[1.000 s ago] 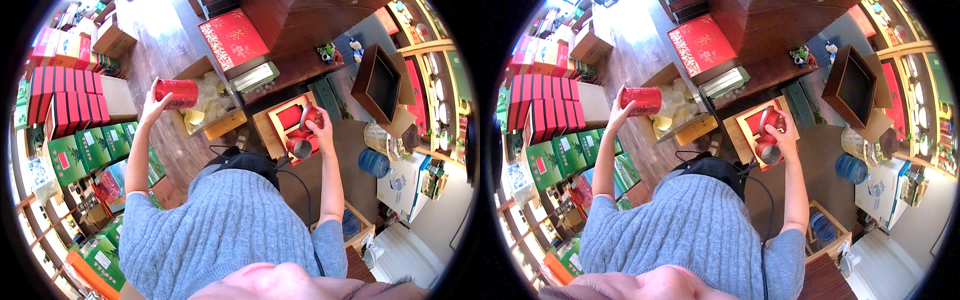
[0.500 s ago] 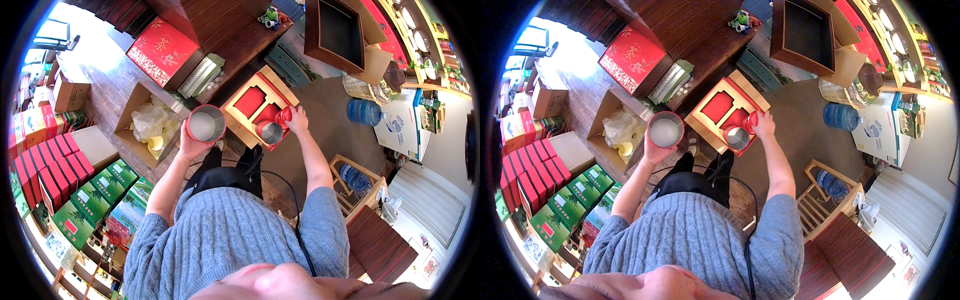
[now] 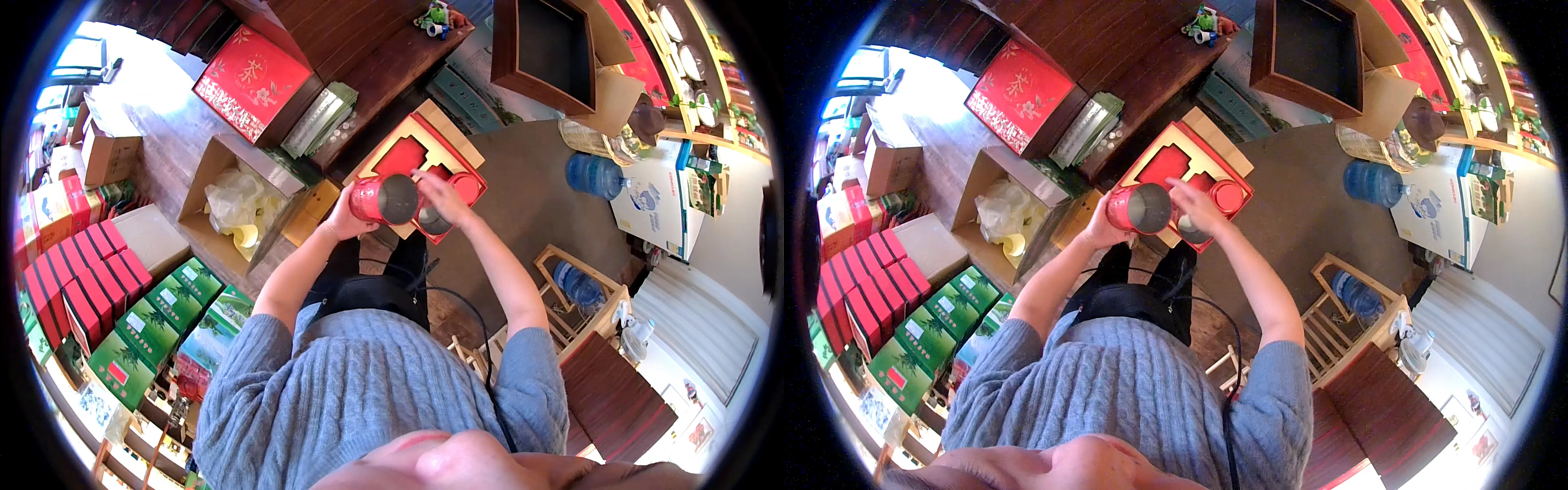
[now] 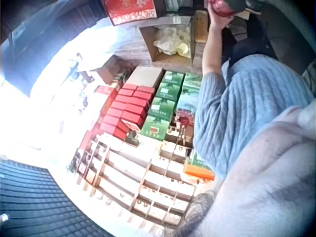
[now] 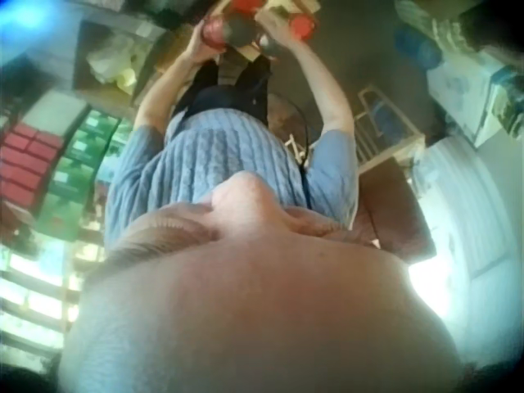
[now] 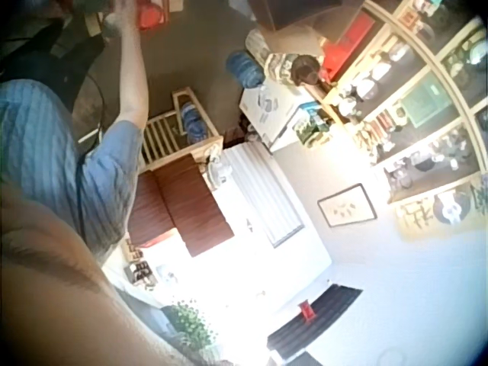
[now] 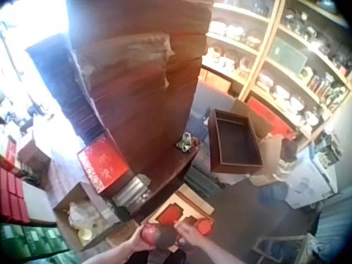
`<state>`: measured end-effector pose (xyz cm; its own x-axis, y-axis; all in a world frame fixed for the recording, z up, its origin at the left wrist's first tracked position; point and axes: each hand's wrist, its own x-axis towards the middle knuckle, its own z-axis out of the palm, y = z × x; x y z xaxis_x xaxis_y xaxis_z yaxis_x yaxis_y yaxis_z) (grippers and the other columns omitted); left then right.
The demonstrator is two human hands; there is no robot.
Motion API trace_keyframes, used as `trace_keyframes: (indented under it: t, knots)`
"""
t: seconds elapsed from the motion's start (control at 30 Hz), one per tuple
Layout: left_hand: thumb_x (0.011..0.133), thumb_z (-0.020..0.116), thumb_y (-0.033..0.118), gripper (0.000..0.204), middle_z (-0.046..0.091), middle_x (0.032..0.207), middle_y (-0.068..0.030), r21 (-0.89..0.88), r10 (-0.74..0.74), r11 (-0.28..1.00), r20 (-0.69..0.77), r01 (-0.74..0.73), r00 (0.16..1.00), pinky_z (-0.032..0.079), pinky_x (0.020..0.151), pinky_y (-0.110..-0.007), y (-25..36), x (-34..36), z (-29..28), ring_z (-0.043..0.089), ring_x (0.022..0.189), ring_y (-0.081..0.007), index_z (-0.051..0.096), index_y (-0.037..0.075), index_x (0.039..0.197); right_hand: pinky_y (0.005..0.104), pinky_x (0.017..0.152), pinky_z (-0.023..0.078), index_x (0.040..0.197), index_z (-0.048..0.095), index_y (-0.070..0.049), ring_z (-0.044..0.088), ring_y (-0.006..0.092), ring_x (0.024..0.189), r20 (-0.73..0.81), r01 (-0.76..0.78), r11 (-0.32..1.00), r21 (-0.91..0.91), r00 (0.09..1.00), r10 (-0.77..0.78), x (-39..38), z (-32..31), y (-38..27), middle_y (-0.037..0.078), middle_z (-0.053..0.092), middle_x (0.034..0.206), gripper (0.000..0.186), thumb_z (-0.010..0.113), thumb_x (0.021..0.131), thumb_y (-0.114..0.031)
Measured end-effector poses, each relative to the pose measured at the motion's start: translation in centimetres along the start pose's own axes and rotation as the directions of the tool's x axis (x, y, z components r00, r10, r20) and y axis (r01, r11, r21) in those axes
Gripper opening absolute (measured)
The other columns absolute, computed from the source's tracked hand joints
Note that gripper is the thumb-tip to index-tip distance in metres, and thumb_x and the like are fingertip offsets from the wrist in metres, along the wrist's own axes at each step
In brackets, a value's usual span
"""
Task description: The person packs red cylindrical containers into a red gift box with a foam insert. They place the containers into the box, close the lid, and then repeat the process with a second box, handling the items one at a time.
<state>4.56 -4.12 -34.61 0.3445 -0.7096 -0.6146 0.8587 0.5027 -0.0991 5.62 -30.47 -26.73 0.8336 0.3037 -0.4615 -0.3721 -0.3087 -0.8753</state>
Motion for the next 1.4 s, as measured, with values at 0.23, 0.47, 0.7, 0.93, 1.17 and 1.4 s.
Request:
trace_keyframes:
  t: [0.23,0.47,0.7,0.93,1.17,1.4]
  knots:
    - [0.085,0.036,0.070,0.078,0.046,0.132,-0.0174,0.452,0.105,0.888,-0.369,0.080,0.924,0.037,0.101,-0.042,-0.5,0.6,-2.1,0.049,0.116,-0.0281,0.037,0.012,0.138,0.0471,0.076,0.047,0.103,0.058,0.001,0.060,0.0396,0.088,-0.246,-0.198,0.805,-0.559,0.967,0.066,2.9,1.4,1.4,0.026,0.062,0.090,0.029,0.049,0.088,-0.022]
    - [0.094,0.042,0.051,0.055,0.059,0.115,-0.0094,0.687,0.394,0.725,-0.358,-0.047,0.847,0.044,0.092,-0.034,-1.3,-10.4,-7.5,0.057,0.104,-0.0193,0.050,0.005,0.123,0.0479,0.081,0.047,0.103,0.061,-0.002,0.060,0.0373,0.091,-0.284,-0.242,0.611,-0.754,0.958,0.029,6.3,1.7,7.5,0.023,0.063,0.092,0.030,0.047,0.086,-0.022]
    - [0.096,0.045,0.040,0.037,0.061,0.105,-0.0023,0.736,0.722,0.607,-0.354,-0.299,0.594,0.046,0.084,-0.029,-4.8,-18.6,-9.2,0.058,0.094,-0.0130,0.055,0.009,0.115,0.0435,0.082,0.049,0.097,0.068,-0.009,0.063,0.0334,0.093,-0.227,-0.285,0.630,-0.722,0.958,0.173,6.1,2.0,7.4,0.017,0.067,0.095,0.040,0.059,0.078,-0.043]
    - [0.093,0.054,0.028,0.031,0.061,0.103,-0.0039,0.907,0.889,0.308,-0.167,-0.287,0.426,0.046,0.083,-0.028,-2.2,-21.9,-8.9,0.057,0.094,-0.0134,0.055,0.005,0.114,0.0405,0.090,0.044,0.111,0.057,0.001,0.053,0.0323,0.104,-0.298,0.133,0.789,-0.600,0.878,-0.375,5.7,4.7,-1.0,0.018,0.057,0.108,0.042,0.056,0.087,-0.034]
    - [0.078,0.064,0.021,0.044,0.050,0.120,-0.0160,0.933,0.946,-0.262,0.197,0.249,0.257,0.038,0.098,-0.041,6.7,-23.9,-12.1,0.046,0.113,-0.0351,0.051,0.006,0.118,0.0336,0.083,0.049,0.114,0.055,0.001,0.058,0.0222,0.095,0.064,0.403,0.911,-0.089,0.915,-0.398,8.2,23.4,-11.9,0.014,0.056,0.109,0.032,0.058,0.086,-0.013]
    - [0.071,0.070,0.032,0.074,0.028,0.146,-0.0135,0.526,0.562,-0.742,0.149,0.416,0.814,0.027,0.106,-0.054,14.9,-26.5,-18.5,0.023,0.136,-0.0347,0.040,0.015,0.136,0.0504,0.108,0.024,0.139,0.033,-0.008,0.027,0.0429,0.131,-0.072,0.104,0.810,-0.577,0.982,-0.177,27.7,42.3,-4.1,0.025,0.024,0.144,0.070,0.057,0.084,-0.045]
